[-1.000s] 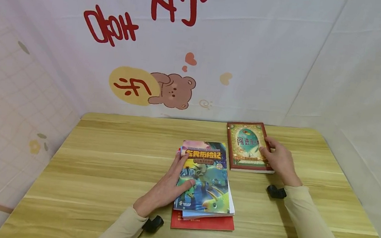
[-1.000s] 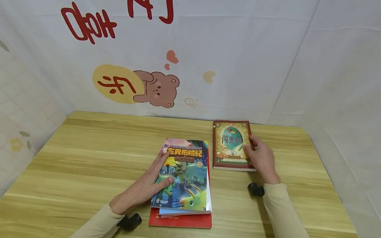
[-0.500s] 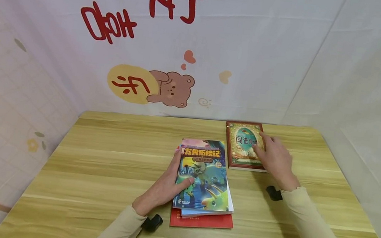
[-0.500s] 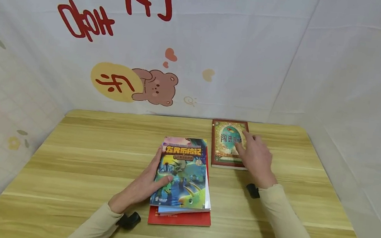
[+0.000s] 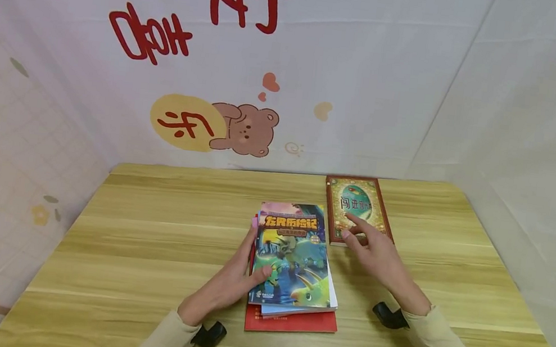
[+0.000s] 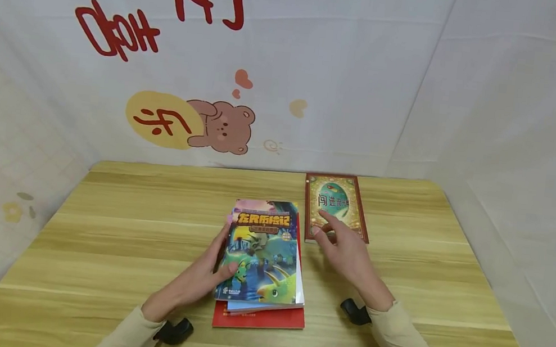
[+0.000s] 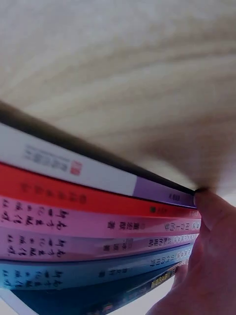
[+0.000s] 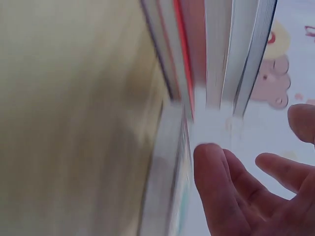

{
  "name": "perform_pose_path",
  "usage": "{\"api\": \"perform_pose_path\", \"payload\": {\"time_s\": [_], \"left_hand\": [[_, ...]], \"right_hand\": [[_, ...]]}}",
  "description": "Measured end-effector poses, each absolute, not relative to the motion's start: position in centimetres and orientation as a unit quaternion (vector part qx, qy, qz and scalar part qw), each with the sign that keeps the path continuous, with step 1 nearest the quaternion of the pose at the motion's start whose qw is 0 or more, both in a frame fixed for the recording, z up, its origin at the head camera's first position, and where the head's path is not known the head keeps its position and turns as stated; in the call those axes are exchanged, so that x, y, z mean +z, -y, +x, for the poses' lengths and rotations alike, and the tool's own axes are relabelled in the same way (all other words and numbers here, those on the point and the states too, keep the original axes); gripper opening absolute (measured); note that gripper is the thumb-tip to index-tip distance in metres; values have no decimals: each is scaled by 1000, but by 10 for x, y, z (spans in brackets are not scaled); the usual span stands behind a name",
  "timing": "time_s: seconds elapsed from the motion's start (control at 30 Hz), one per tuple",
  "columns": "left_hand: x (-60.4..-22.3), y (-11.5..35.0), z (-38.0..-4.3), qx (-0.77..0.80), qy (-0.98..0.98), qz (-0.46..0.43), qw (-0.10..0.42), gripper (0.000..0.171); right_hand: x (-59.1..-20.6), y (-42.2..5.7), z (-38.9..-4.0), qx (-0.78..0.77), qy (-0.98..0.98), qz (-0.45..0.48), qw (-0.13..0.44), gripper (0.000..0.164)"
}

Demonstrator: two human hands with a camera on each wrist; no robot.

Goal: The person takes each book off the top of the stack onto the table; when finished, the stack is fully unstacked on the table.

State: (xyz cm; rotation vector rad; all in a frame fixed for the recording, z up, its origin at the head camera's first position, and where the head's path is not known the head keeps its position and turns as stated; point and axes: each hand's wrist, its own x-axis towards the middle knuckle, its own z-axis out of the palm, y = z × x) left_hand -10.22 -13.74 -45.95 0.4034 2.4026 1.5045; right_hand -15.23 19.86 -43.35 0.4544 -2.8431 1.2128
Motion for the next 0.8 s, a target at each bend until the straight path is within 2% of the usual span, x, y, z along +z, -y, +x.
{"api": "perform_pose_path", "payload": {"time_s": [0.2, 0.3, 0.53, 0.8], "left_hand": [[-461, 138, -98, 491, -846, 158, 132, 100], [-460, 138, -97, 472, -856, 153, 143, 99], [-458, 134, -98, 433, -872, 156, 167, 90], [-456, 134, -96, 414, -882, 151, 169, 90]], "right_hand": [[-440, -182, -132, 507, 847, 128, -98, 57], [-441, -175, -127, 529, 831, 121, -123, 61], [-445, -171, -122, 511, 841, 132, -120, 82], [-444, -181, -120, 502, 849, 137, -93, 70]]}}
